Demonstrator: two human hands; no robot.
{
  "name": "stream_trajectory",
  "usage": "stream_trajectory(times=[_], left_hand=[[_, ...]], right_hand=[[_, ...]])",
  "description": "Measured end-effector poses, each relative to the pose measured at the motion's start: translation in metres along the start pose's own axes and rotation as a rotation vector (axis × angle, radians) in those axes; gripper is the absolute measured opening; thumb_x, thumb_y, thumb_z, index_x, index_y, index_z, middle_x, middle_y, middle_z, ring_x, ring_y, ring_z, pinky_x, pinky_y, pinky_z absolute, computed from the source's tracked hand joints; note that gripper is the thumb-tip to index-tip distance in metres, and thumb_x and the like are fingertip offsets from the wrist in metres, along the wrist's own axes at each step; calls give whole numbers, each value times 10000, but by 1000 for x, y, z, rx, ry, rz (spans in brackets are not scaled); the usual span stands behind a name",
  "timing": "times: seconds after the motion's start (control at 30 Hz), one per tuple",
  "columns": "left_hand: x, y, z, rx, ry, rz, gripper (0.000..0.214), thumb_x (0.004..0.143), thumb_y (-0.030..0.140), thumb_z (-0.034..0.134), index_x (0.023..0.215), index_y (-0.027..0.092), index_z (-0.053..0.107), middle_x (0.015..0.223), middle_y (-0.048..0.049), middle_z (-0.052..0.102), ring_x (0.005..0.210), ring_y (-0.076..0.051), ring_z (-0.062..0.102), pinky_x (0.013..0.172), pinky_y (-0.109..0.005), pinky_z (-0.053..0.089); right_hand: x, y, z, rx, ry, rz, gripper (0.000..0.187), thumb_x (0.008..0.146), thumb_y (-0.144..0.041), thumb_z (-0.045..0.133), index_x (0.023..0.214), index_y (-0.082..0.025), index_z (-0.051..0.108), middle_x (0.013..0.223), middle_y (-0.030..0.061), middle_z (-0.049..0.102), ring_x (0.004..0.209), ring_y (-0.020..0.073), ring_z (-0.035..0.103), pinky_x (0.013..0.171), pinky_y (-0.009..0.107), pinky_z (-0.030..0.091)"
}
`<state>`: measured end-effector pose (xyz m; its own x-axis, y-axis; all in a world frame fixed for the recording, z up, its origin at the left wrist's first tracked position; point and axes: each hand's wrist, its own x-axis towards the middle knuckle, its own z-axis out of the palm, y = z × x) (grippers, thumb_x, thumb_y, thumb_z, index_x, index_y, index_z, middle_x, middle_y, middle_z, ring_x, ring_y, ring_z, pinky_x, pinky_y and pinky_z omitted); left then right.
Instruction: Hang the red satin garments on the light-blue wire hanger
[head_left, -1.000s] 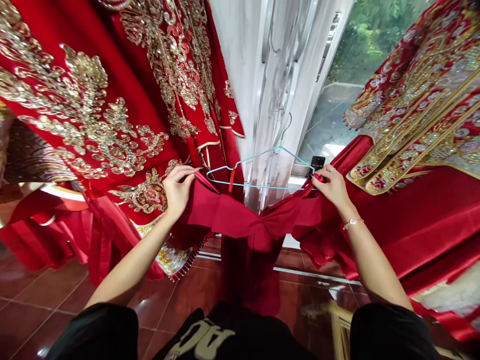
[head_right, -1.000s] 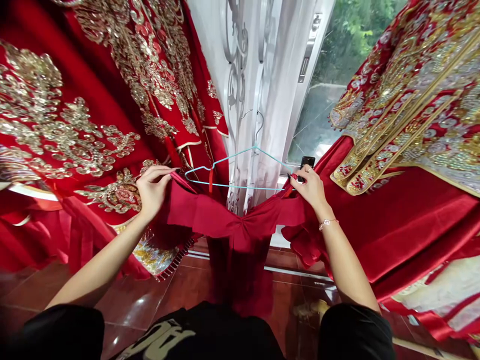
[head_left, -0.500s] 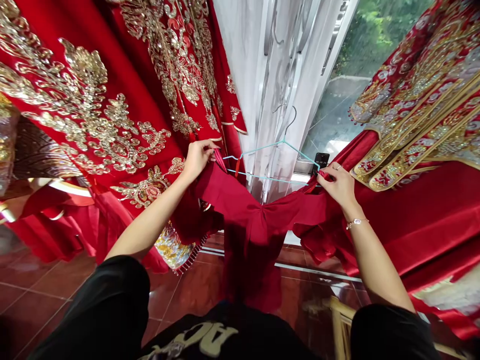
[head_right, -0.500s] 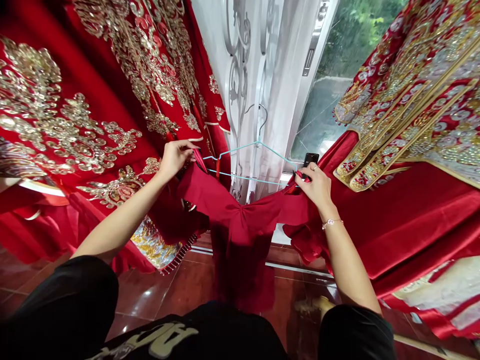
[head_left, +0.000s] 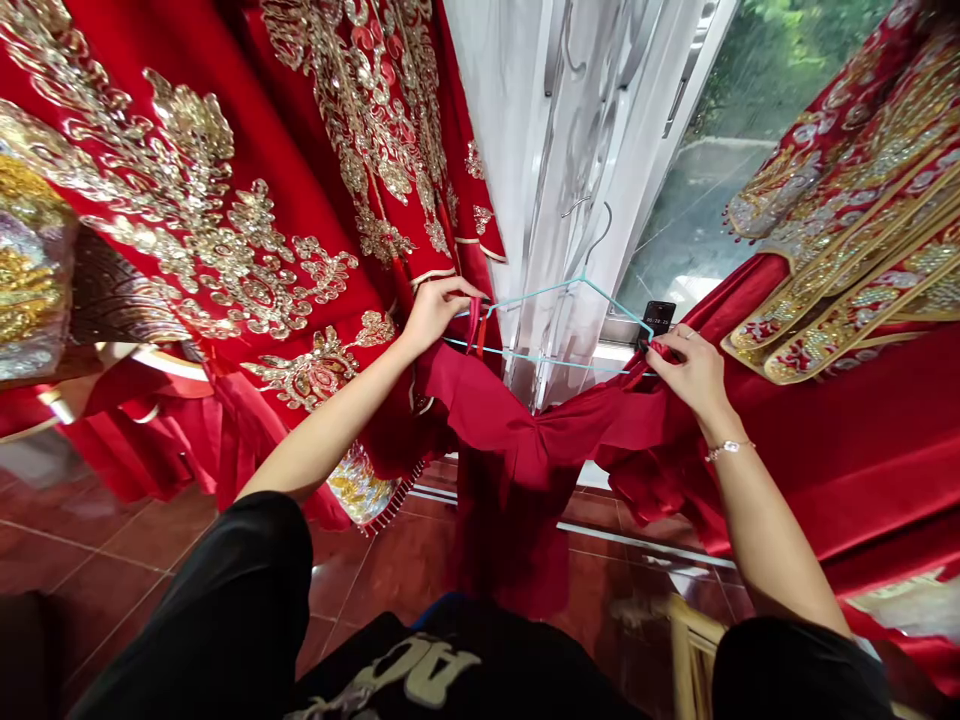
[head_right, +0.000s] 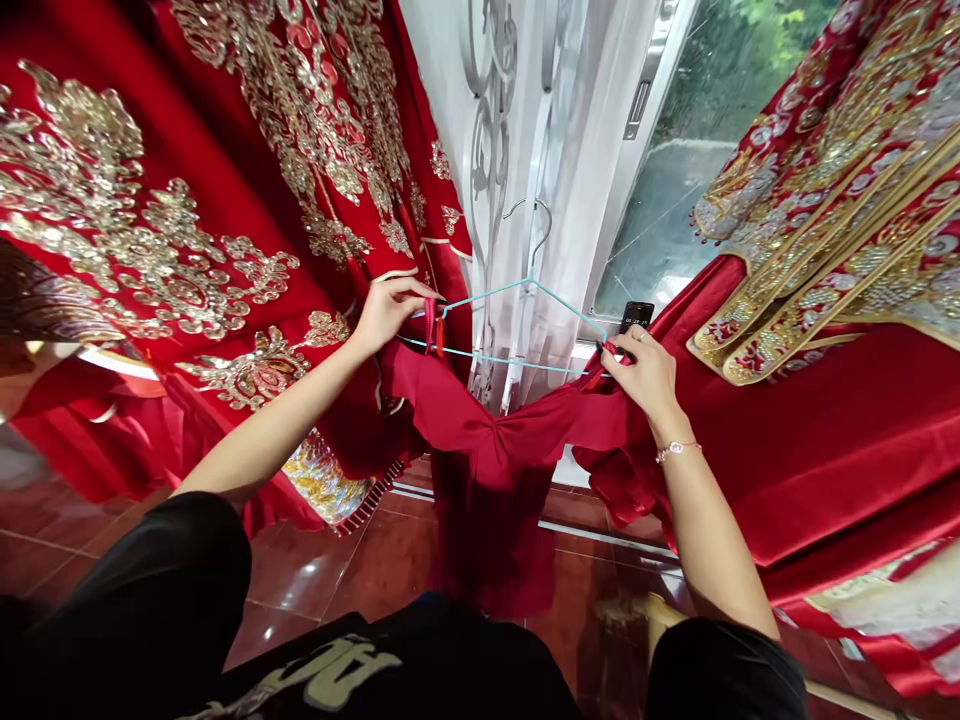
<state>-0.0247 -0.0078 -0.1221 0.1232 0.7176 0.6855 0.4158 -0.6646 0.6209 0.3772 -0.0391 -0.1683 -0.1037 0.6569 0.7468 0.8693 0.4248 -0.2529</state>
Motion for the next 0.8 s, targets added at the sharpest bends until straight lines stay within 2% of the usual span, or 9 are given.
stream_trajectory(times=[0.07, 0.13, 0.23, 0.3, 0.4, 0.5, 0.57, 0.67, 0.8], left_hand=[[4, 1, 1, -43, -73, -8, 91, 772, 185, 658, 833, 161, 721, 892, -38, 749, 853, -200, 701, 871, -403, 572], [6, -3, -9, -73, -161, -41, 127, 766, 190, 670, 883, 156, 704, 938, -44, 736, 875, -190, 695, 884, -389, 566], [8, -13, -40, -18, -383, -141, 182, 706, 191, 734, 876, 152, 680, 943, -54, 709, 876, -184, 675, 851, -355, 559], [4, -16, -60, 30, -459, -185, 206, 691, 180, 740, 884, 152, 673, 943, -54, 694, 866, -180, 664, 836, -347, 554], [-10, -12, -71, 83, -321, -137, 246, 740, 175, 702, 982, 159, 659, 1039, -61, 682, 923, -180, 654, 895, -365, 538], [-22, -2, -60, 184, -211, -70, 204, 791, 186, 676, 994, 166, 687, 1067, -65, 694, 972, -195, 646, 954, -383, 516], [-23, 2, -48, 193, -228, -84, 128, 793, 172, 678, 916, 164, 714, 965, -54, 720, 911, -193, 661, 927, -370, 524], [-16, 4, -36, 62, -281, -164, 80, 747, 103, 704, 810, 152, 711, 769, -28, 723, 745, -175, 680, 814, -340, 557], [-10, 7, -30, -107, -265, -241, 84, 706, 45, 707, 731, 125, 712, 658, -39, 726, 659, -184, 707, 769, -351, 591]], right_hand=[[0, -1, 0, -6, 5, -3, 197, 841, -337, 575, 809, -215, 725, 805, 51, 619, 758, 197, 598, 595, 280, 370], [-1, -1, 0, -12, -1, -8, 202, 852, -339, 571, 822, -215, 728, 802, 50, 619, 754, 197, 596, 594, 279, 370], [-3, -1, -1, -20, -12, -12, 211, 863, -333, 559, 851, -214, 732, 796, 50, 617, 742, 192, 591, 588, 277, 364], [-5, -1, 0, -19, -15, -12, 217, 868, -337, 556, 873, -213, 734, 811, 54, 624, 753, 195, 596, 587, 278, 361], [-6, -1, 1, -15, -18, -7, 223, 866, -348, 560, 899, -214, 736, 805, 52, 627, 740, 195, 594, 590, 282, 358], [-7, -3, 1, -13, -23, 6, 225, 856, -351, 560, 885, -213, 735, 779, 54, 625, 702, 192, 577, 584, 288, 354], [-7, -5, 1, -6, -21, 16, 227, 849, -352, 556, 868, -211, 732, 774, 59, 629, 693, 196, 571, 578, 290, 351], [-9, -7, 0, 14, -9, 16, 223, 836, -343, 552, 867, -209, 728, 777, 60, 639, 689, 198, 574, 582, 292, 362], [-13, -9, -2, 33, 1, 17, 213, 829, -338, 554, 858, -213, 723, 768, 55, 643, 690, 197, 582, 602, 290, 390]])
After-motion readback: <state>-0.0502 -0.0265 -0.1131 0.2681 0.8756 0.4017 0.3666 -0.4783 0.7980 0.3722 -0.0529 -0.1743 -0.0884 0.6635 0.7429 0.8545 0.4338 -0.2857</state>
